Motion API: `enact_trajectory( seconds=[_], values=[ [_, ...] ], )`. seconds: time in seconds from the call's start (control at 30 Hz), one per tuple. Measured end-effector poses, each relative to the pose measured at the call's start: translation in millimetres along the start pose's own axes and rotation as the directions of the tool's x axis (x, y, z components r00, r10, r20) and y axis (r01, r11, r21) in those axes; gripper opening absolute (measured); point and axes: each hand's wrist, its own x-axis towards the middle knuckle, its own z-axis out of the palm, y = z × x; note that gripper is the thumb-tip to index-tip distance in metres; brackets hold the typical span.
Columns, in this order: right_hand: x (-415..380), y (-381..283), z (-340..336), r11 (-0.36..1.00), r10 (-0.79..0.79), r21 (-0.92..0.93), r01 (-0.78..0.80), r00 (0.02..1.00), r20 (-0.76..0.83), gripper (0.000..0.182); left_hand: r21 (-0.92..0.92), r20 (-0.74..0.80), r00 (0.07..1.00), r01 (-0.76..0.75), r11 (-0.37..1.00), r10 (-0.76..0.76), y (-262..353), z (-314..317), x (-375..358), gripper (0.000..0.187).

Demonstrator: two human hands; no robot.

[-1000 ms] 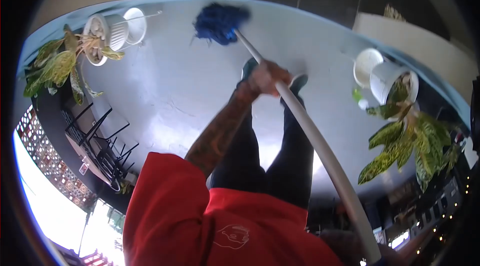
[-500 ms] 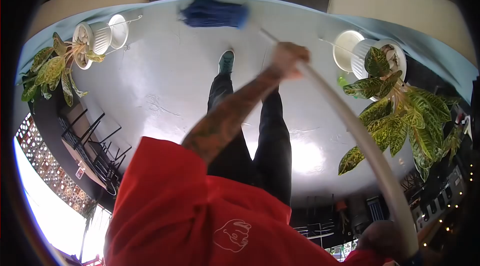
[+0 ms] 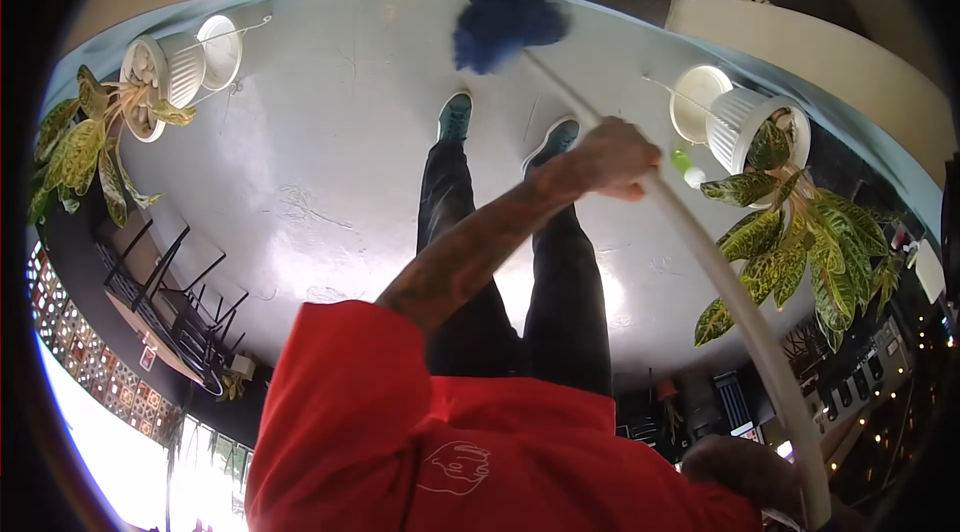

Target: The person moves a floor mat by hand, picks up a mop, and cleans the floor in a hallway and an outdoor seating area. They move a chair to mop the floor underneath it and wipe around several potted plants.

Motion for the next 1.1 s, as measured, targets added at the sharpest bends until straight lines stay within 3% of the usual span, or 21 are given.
enact_trajectory(
  seconds=[0.03, 0.1, 0.17, 0.27, 0.33, 0.4, 0.47, 0.53, 0.67, 0.7, 0.73, 0.8, 0.97, 1.1],
  values=[
    [0.4, 36.7, 8.2, 0.997, 0.016, 0.070, -0.015, 1.000, -0.005, 0.034, -0.037, -0.184, 0.982, -0.058, 0.998, 0.050, -22.0, -1.8, -28.7, 0.028],
    [0.9, 109.9, 26.6, 0.983, 0.043, 0.178, -0.041, 0.999, -0.011, 0.033, -0.104, -0.522, 0.843, -0.212, 0.972, 0.128, -74.2, -10.4, -77.2, 0.025],
    [1.2, 166.2, 38.7, 0.966, 0.064, 0.253, -0.055, 0.998, -0.027, 0.033, -0.029, -0.509, 0.859, -0.074, 0.997, 0.049, -113.8, -58.9, -122.5, 0.021],
    [-5.8, 195.6, 32.5, 0.961, 0.049, 0.276, -0.029, 0.997, -0.067, 0.033, 0.018, -0.642, 0.752, 0.212, 0.977, -0.151, -185.3, -80.2, -168.6, 0.021],
    [-14.8, 180.9, 7.3, 0.972, 0.046, 0.235, -0.022, 0.994, -0.099, 0.033, 0.037, -0.617, 0.724, 0.418, 0.908, -0.309, -196.9, -94.4, -176.0, 0.020],
    [-21.5, 137.1, -22.5, 0.988, 0.049, 0.153, -0.028, 0.990, -0.133, 0.033, -0.002, -0.604, 0.708, 0.457, 0.890, -0.365, -186.2, -78.6, -159.7, 0.020],
    [-30.2, 92.8, -41.1, 0.999, 0.034, 0.048, -0.026, 0.986, -0.162, 0.033, -0.048, -0.574, 0.792, 0.220, 0.974, -0.207, -168.7, -53.7, -120.0, 0.022],
    [-31.0, 43.0, -56.3, 0.997, 0.010, -0.069, -0.024, 0.983, -0.185, 0.033, 0.008, -0.643, 0.766, 0.005, 1.000, 0.002, -110.8, -32.6, -56.6, 0.023],
    [-19.0, -44.1, -63.3, 0.951, -0.118, -0.303, 0.068, 0.982, -0.151, 0.033, -0.074, -0.533, 0.843, -0.132, 0.989, 0.072, -23.8, 29.9, 62.0, 0.028],
    [-17.1, -58.6, -61.8, 0.930, -0.159, -0.354, 0.098, 0.976, -0.147, 0.033, -0.115, -0.405, 0.914, -0.035, 0.993, -0.015, 5.5, 34.5, 84.9, 0.029],
    [-16.9, -68.1, -59.1, 0.915, -0.186, -0.386, 0.119, 0.972, -0.140, 0.033, -0.160, -0.387, 0.922, -0.076, 0.984, 0.008, 17.4, 54.6, 108.8, 0.025],
    [-19.6, -73.8, -48.0, 0.906, -0.191, -0.403, 0.130, 0.975, -0.114, 0.032, -0.105, -0.203, 0.979, -0.032, 0.994, 0.010, 51.3, 65.5, 137.4, 0.021],
    [-50.0, -0.1, 13.6, 0.960, -0.037, -0.278, 0.042, 0.999, 0.024, 0.029, -0.280, -0.085, 0.987, -0.154, 0.947, 0.136, 72.5, 75.0, 143.8, 0.021],
    [-66.1, 65.5, 82.1, 0.982, 0.019, -0.187, -0.003, 0.996, 0.083, 0.026, -0.279, -0.181, 0.970, -0.212, 0.937, 0.165, 57.7, 67.3, 75.3, 0.028]
  ],
)
